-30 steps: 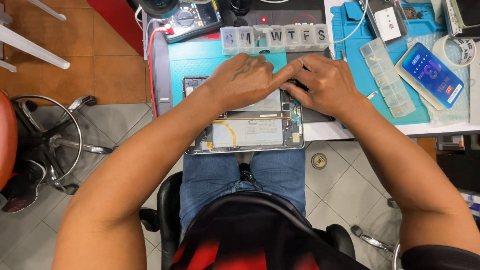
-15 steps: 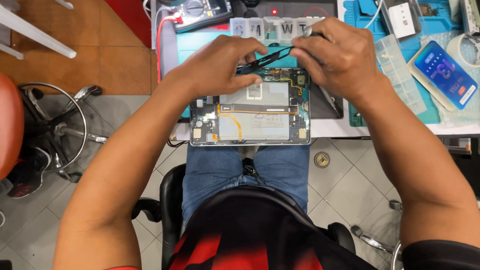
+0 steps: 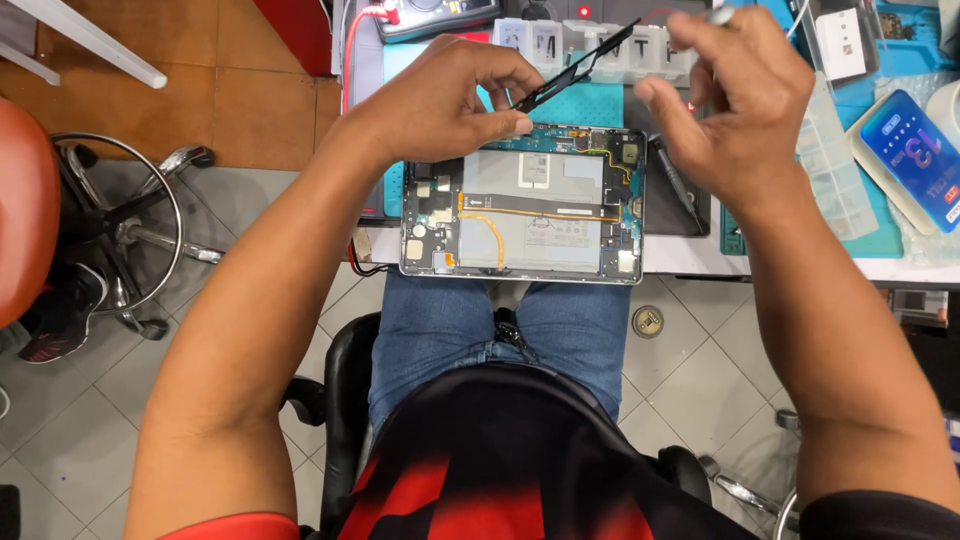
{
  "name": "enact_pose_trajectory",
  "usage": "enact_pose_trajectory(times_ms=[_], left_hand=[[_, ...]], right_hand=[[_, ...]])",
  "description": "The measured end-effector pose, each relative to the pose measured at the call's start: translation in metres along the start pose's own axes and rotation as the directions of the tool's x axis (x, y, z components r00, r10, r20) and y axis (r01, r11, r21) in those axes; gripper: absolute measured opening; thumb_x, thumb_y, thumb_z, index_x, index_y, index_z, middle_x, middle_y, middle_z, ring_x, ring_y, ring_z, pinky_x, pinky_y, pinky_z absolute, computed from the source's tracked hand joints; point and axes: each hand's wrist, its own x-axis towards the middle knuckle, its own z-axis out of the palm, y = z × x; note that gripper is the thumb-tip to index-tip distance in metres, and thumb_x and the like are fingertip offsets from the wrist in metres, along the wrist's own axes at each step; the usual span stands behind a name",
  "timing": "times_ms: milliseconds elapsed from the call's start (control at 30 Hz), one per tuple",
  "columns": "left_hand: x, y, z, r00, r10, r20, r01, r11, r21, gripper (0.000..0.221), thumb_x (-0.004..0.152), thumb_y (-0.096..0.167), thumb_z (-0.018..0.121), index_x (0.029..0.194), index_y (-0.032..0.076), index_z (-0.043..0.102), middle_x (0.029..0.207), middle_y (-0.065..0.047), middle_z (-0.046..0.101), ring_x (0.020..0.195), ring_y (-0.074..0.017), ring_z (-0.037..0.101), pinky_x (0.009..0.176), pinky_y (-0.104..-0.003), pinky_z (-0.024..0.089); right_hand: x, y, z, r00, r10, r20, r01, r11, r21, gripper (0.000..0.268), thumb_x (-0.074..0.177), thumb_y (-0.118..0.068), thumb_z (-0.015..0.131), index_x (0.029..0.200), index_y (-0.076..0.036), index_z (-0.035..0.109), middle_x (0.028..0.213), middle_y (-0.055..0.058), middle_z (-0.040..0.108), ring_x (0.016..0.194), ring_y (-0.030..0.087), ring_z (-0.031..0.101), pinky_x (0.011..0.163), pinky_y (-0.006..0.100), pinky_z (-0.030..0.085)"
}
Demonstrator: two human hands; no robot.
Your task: Technician performs internal repairs on a tablet, including unscrewing components and disconnecting ribbon cables.
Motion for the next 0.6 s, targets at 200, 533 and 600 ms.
enact_pose_trajectory(times_ms=[200, 533, 600], left_hand=[[-0.004, -0.001, 0.001, 1.0, 0.025, -0.017, -0.024, 0.999, 0.034, 0.018, 0.099, 0.015, 0.074, 0.113, 0.007, 0.068, 0.098, -0.005, 0.067, 0.089, -0.0179, 0.06, 0.065, -0.035, 0.056], [-0.005, -0.001, 0.0, 0.999, 0.002, -0.043, -0.002, 1.0, 0.012, 0.021, 0.097, 0.015, 0.074, 0.115, 0.006, 0.069, 0.099, -0.004, 0.069, 0.09, -0.016, 0.063, 0.066, -0.033, 0.056], [-0.006, 0.0, -0.001, 0.999, 0.012, -0.037, -0.012, 1.0, 0.013, 0.019, 0.097, 0.014, 0.075, 0.113, 0.007, 0.069, 0.095, -0.004, 0.067, 0.088, -0.0154, 0.06, 0.067, -0.033, 0.057]], right_hand=[[-0.045, -0.008, -0.001, 0.96, 0.24, 0.144, -0.204, 0.952, -0.228, 0.019, 0.103, -0.005, 0.086, 0.12, -0.001, 0.08, 0.117, 0.017, 0.068, 0.071, 0.023, 0.061, 0.068, 0.039, 0.052], [-0.085, -0.014, 0.0, 0.931, 0.333, 0.151, -0.26, 0.893, -0.368, 0.032, 0.094, 0.009, 0.066, 0.118, -0.005, 0.082, 0.117, 0.013, 0.07, 0.101, 0.034, 0.065, 0.063, 0.043, 0.053], [-0.087, -0.013, -0.001, 0.932, 0.326, 0.158, -0.258, 0.905, -0.339, 0.038, 0.092, 0.014, 0.062, 0.12, -0.003, 0.082, 0.118, 0.016, 0.069, 0.103, 0.036, 0.064, 0.073, 0.043, 0.055]])
